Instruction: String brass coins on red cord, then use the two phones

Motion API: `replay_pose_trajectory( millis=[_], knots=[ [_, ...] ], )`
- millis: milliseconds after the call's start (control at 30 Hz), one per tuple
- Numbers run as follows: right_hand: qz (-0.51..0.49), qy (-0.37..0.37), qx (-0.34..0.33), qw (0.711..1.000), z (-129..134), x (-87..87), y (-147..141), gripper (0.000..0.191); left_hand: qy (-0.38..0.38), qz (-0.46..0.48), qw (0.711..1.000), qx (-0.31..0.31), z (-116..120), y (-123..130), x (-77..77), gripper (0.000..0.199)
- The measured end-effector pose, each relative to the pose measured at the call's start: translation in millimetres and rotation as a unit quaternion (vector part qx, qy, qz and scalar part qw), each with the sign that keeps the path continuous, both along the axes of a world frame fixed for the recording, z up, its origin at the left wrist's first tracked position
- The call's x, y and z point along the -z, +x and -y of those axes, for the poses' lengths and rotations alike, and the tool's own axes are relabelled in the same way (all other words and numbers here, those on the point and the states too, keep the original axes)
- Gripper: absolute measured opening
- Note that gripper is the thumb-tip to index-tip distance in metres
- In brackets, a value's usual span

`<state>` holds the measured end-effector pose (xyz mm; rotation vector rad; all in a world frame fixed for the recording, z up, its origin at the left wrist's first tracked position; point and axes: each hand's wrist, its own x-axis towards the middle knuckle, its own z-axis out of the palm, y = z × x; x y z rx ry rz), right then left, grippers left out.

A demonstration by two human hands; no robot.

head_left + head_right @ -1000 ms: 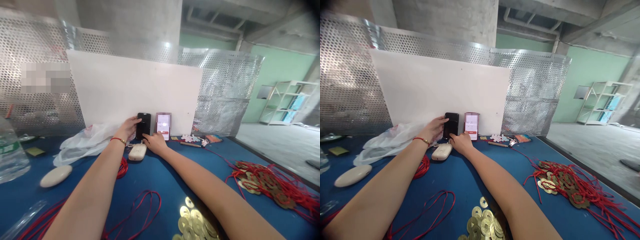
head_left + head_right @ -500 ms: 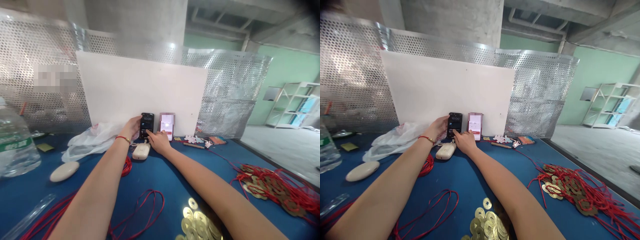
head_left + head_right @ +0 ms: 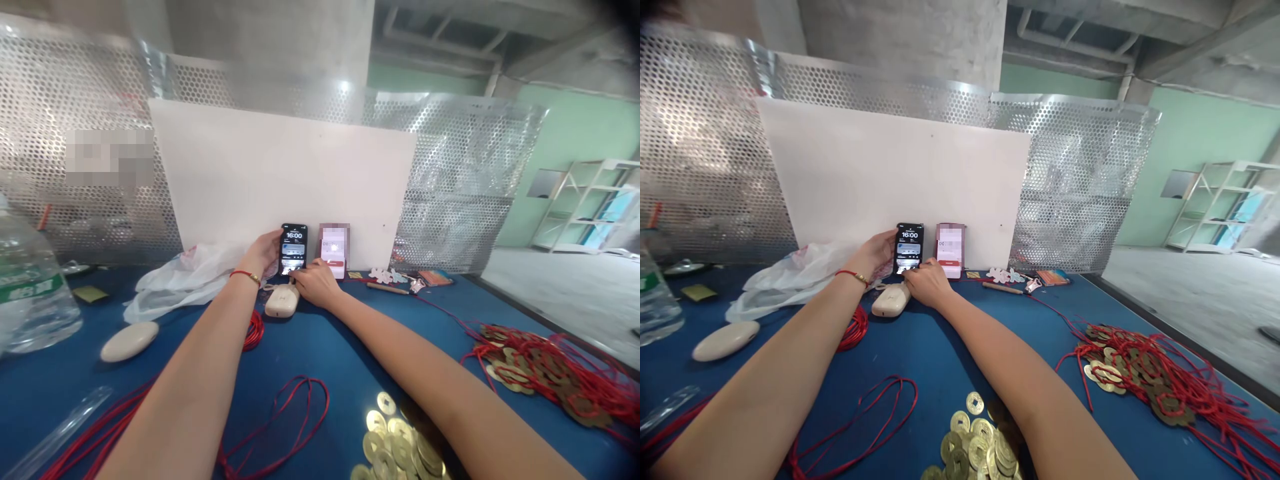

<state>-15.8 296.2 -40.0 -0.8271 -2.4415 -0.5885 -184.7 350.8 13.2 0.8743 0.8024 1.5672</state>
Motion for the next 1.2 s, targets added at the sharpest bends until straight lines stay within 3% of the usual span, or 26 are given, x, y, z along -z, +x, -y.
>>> replay_pose_trajectory(
  millis=[233, 500, 1200],
  knots=[
    [-0.062, 0.039, 0.041, 0.996, 2.4, -1.2, 0.8, 0.041, -0.008, 0.003, 1.0, 0.0, 1.2, 1.1, -1.5, 0.009],
    [-0.043, 0.038, 0.035, 0.998, -0.2, -0.5, 0.6, 0.02, -0.011, -0.007, 1.0, -0.01, 3.1, 2.6, -2.9, 0.012],
    [-0.146, 0.023, 0.117, 0.982, -4.6, 4.8, 3.6, 0.018, 0.0, -0.022, 1.0, 0.003, 3.5, -3.6, 0.7, 0.007]
  ],
)
